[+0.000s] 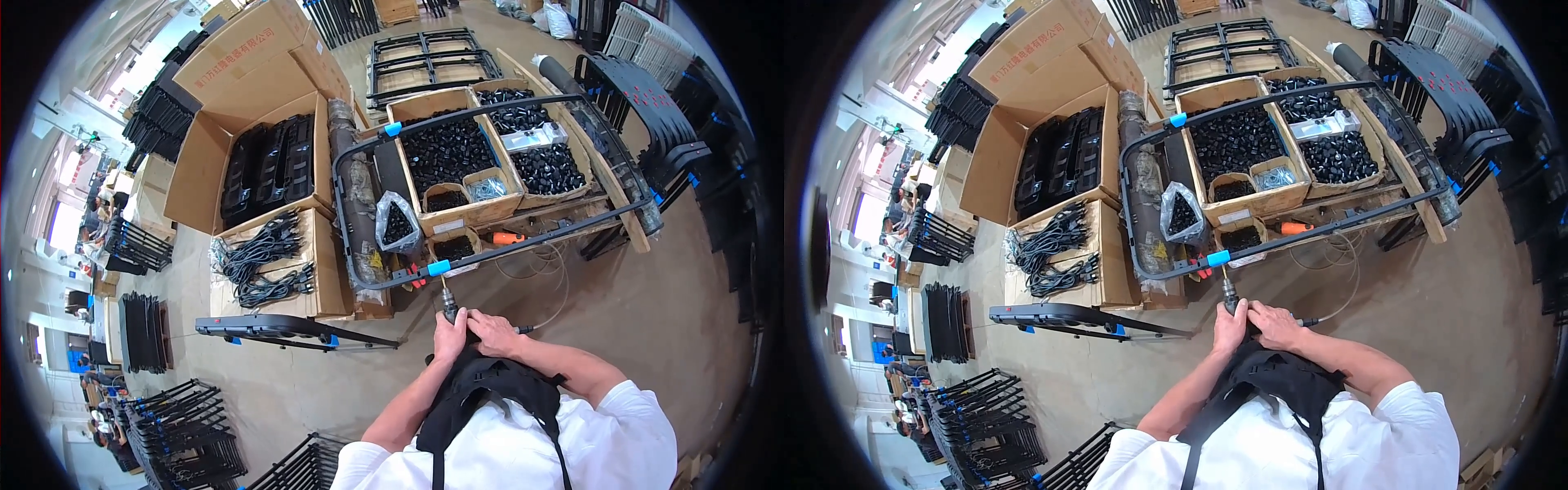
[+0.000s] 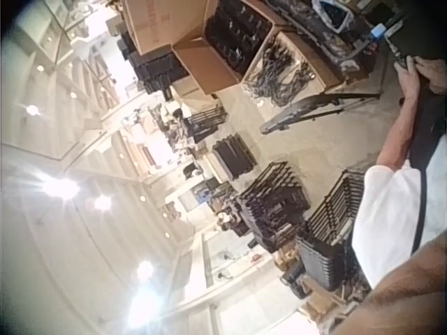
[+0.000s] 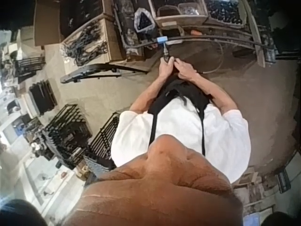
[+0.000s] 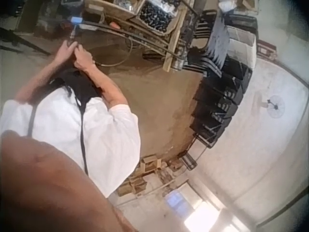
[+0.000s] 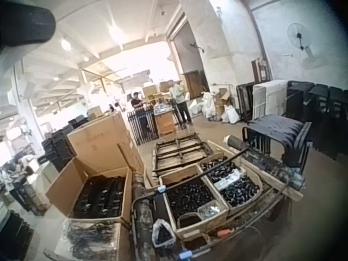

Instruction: Assembling components of a metal frame for outdoor equipment, including wiring and securing parts with an electric screwdriver.

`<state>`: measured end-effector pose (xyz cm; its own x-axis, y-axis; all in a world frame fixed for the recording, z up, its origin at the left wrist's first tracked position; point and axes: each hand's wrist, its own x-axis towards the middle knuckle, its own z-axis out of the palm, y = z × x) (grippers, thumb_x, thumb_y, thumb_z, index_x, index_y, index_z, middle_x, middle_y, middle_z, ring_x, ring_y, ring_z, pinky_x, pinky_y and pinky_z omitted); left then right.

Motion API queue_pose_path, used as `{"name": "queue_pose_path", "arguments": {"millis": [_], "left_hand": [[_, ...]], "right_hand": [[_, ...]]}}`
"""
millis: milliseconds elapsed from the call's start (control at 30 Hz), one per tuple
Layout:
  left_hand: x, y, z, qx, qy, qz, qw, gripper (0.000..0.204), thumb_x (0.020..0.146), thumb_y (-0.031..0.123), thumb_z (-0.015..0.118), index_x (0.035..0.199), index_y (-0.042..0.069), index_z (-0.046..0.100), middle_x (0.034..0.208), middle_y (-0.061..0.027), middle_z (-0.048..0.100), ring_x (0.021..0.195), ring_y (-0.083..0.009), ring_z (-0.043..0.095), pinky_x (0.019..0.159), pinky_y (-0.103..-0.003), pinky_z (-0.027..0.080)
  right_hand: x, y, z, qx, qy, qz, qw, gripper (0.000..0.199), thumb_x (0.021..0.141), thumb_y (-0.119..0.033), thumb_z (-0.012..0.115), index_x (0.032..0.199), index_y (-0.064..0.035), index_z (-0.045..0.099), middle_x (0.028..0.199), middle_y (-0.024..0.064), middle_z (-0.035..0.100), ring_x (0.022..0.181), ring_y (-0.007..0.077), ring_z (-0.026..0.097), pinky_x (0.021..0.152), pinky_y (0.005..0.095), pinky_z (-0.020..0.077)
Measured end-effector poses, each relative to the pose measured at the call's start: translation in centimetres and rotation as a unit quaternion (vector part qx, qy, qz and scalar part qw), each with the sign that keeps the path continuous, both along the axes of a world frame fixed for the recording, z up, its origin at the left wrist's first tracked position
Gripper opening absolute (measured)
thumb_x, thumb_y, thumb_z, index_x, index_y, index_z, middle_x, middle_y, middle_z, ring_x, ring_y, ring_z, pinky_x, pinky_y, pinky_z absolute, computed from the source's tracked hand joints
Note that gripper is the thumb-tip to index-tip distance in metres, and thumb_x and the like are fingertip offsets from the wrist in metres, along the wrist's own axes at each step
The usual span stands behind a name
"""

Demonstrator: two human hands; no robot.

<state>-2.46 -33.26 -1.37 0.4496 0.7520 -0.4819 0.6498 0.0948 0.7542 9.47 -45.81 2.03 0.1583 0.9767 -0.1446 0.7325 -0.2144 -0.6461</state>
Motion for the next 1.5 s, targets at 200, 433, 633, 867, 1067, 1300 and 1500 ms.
{"name": "queue_pose_path", "arguments": {"millis": [200, 433, 633, 867, 1067, 1300, 1500], "left_hand": [[-0.9, -0.3, 0.2, -0.021, -0.042, -0.029, 0.998, 0.063, 0.104, 0.054, 0.064, 0.123, -0.005, 0.053, 0.110, -0.0353, 0.071, 0.108, -0.0531, 0.069, 0.092, -0.056, 0.054], [-3.2, -1.2, -1.1, -0.074, -0.059, -0.088, 0.992, 0.067, 0.106, 0.056, 0.059, 0.129, -0.007, 0.054, 0.111, -0.0350, 0.070, 0.111, -0.0491, 0.069, 0.097, -0.053, 0.053], [-2.5, 0.9, -5.1, -0.159, 0.037, -0.367, 0.916, 0.058, 0.108, 0.054, 0.053, 0.131, 0.003, 0.069, 0.123, -0.0282, 0.074, 0.123, -0.0405, 0.069, 0.105, -0.046, 0.053], [4.8, 3.2, 2.0, -0.104, 0.035, -0.430, 0.896, 0.051, 0.107, 0.047, 0.056, 0.133, 0.005, 0.070, 0.127, -0.0219, 0.075, 0.123, -0.0383, 0.070, 0.108, -0.045, 0.052], [13.9, 3.7, 8.2, -0.137, -0.044, -0.458, 0.878, 0.039, 0.108, 0.035, 0.059, 0.129, 0.004, 0.071, 0.119, -0.0166, 0.076, 0.113, -0.0299, 0.072, 0.101, -0.040, 0.054], [32.7, 3.2, 9.4, 0.054, -0.139, -0.356, 0.922, 0.025, 0.106, 0.022, 0.064, 0.119, 0.004, 0.075, 0.116, -0.0168, 0.074, 0.112, -0.0338, 0.070, 0.099, -0.042, 0.054], [50.0, 4.1, 1.1, 0.237, -0.086, -0.391, 0.885, 0.025, 0.102, 0.016, 0.065, 0.124, 0.006, 0.072, 0.118, -0.0202, 0.070, 0.115, -0.0411, 0.066, 0.101, -0.048, 0.053]], "right_hand": [[-0.7, -0.4, -0.3, 0.007, -0.023, -0.004, 1.000, 0.063, 0.076, -0.017, 0.080, 0.132, 0.0021, 0.057, 0.133, 0.0197, 0.058, 0.119, 0.0401, 0.065, 0.095, 0.0505, 0.0576], [-1.7, -2.6, -0.3, -0.030, -0.033, -0.004, 0.999, 0.063, 0.079, -0.017, 0.079, 0.136, -0.0012, 0.056, 0.134, 0.0177, 0.058, 0.118, 0.0389, 0.067, 0.097, 0.0490, 0.0576], [-0.3, -7.1, -0.1, -0.201, 0.052, -0.285, 0.936, 0.065, 0.084, -0.033, 0.079, 0.137, -0.0004, 0.061, 0.140, 0.0228, 0.062, 0.124, 0.0427, 0.065, 0.105, 0.0484, 0.0536], [11.6, -13.1, -0.7, -0.179, 0.076, -0.602, 0.774, 0.057, 0.083, -0.026, 0.075, 0.134, -0.0006, 0.065, 0.125, 0.0267, 0.070, 0.119, 0.0445, 0.067, 0.103, 0.0505, 0.0533], [25.2, -14.4, -7.7, -0.150, 0.000, -0.645, 0.749, 0.067, 0.088, -0.026, 0.075, 0.147, -0.0017, 0.054, 0.143, 0.0254, 0.059, 0.129, 0.0430, 0.062, 0.108, 0.0494, 0.0518], [40.7, -14.5, -14.2, -0.144, -0.048, -0.605, 0.781, 0.072, 0.089, -0.022, 0.076, 0.151, -0.0016, 0.045, 0.143, 0.0263, 0.054, 0.130, 0.0467, 0.060, 0.108, 0.0519, 0.0525], [46.5, -15.3, -17.1, -0.143, -0.020, -0.598, 0.788, 0.065, 0.092, -0.016, 0.074, 0.146, 0.0046, 0.045, 0.136, 0.0310, 0.055, 0.120, 0.0508, 0.064, 0.101, 0.0564, 0.0550]]}}
